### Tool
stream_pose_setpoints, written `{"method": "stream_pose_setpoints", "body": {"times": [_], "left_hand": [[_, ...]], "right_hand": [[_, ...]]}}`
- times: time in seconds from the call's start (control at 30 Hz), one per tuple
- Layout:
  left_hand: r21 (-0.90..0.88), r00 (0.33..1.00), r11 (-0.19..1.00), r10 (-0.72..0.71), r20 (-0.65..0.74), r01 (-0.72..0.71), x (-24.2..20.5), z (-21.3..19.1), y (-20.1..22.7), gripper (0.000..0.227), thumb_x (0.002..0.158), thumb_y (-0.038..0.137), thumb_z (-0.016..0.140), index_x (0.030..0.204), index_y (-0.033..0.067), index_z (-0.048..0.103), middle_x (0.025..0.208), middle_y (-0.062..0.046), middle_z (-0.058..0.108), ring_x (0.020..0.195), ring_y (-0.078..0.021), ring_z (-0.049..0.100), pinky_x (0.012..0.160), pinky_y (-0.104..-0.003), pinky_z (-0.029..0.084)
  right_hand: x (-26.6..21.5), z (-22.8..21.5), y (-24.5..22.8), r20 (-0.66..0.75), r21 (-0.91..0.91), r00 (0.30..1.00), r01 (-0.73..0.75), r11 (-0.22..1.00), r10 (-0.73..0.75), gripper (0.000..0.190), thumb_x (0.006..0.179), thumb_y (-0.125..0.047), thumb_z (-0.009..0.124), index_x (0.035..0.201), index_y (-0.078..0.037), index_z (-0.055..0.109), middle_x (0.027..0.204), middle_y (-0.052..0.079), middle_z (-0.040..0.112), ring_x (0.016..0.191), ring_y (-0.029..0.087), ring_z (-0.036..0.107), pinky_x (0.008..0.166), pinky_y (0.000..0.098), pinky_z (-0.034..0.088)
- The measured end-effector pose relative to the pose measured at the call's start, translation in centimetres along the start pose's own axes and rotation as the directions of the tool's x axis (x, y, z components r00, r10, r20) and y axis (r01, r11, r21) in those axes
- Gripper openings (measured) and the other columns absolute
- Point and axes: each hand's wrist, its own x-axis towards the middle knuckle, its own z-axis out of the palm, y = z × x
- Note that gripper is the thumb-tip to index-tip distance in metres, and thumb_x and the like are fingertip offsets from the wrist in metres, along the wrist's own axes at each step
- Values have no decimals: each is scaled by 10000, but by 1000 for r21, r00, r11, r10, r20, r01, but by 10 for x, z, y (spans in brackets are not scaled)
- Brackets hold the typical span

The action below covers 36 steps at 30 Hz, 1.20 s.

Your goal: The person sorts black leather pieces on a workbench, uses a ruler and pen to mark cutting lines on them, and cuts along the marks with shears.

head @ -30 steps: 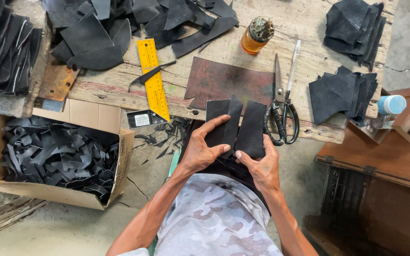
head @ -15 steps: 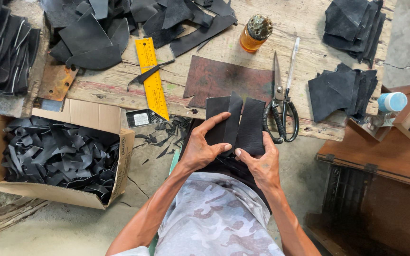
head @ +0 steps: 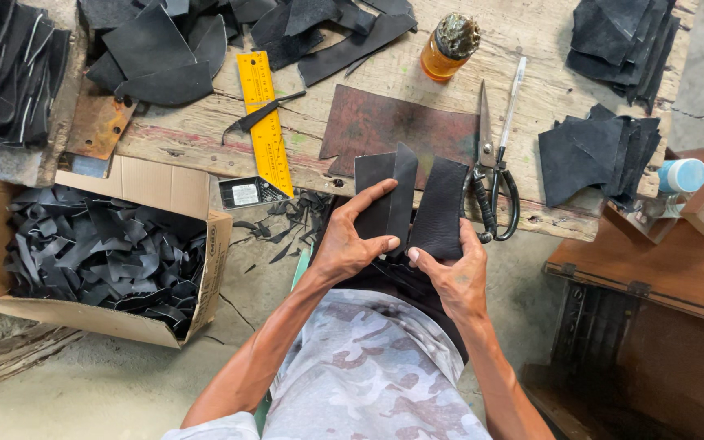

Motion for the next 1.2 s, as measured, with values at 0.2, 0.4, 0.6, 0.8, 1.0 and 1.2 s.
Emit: {"method": "stream_pose_setpoints", "body": {"times": [0.2,0.4,0.6,0.8,1.0,1.2], "left_hand": [[41,1000,999,28,12,-29,1,0,1,827,694,14,833,1467,19,539,1446,-122,629,1336,-190,575,1154,-318,425],[64,999,997,41,10,-42,0,0,1,839,680,34,846,1463,18,543,1453,-129,626,1351,-201,573,1162,-325,420],[92,998,994,60,-5,-60,-2,2,-2,837,682,29,832,1467,18,540,1467,-139,617,1371,-219,571,1171,-335,419],[158,987,975,159,7,-159,-5,5,0,812,727,18,811,1483,12,515,1494,-175,586,1405,-277,552,1182,-362,413],[216,982,960,187,-11,-180,-7,8,6,799,728,30,794,1477,14,515,1476,-184,596,1383,-300,579,1161,-370,444],[242,988,960,152,-24,-142,-7,9,10,802,712,39,804,1461,15,520,1447,-182,620,1340,-304,601,1139,-371,452]], "right_hand": [[2,1,-2,-22,-31,1000,-5,999,4,494,773,100,779,1203,49,540,953,96,701,735,135,704,638,254,614],[0,1,-4,-16,-49,1000,22,999,-23,488,775,98,806,1191,63,553,928,91,686,715,126,674,628,245,586],[0,2,-5,-20,-53,999,25,998,-26,488,764,88,800,1180,58,546,936,86,686,713,117,680,615,231,597],[0,1,-8,12,-52,999,43,998,-42,457,785,82,796,1173,60,555,951,96,692,729,112,686,632,234,606],[-2,4,-10,-15,-142,996,87,986,-90,463,772,80,797,1168,52,557,988,85,695,807,111,704,710,236,629],[-3,6,-11,-55,-228,994,77,971,-91,444,770,88,787,1157,47,571,969,90,687,777,118,687,682,248,632]]}}
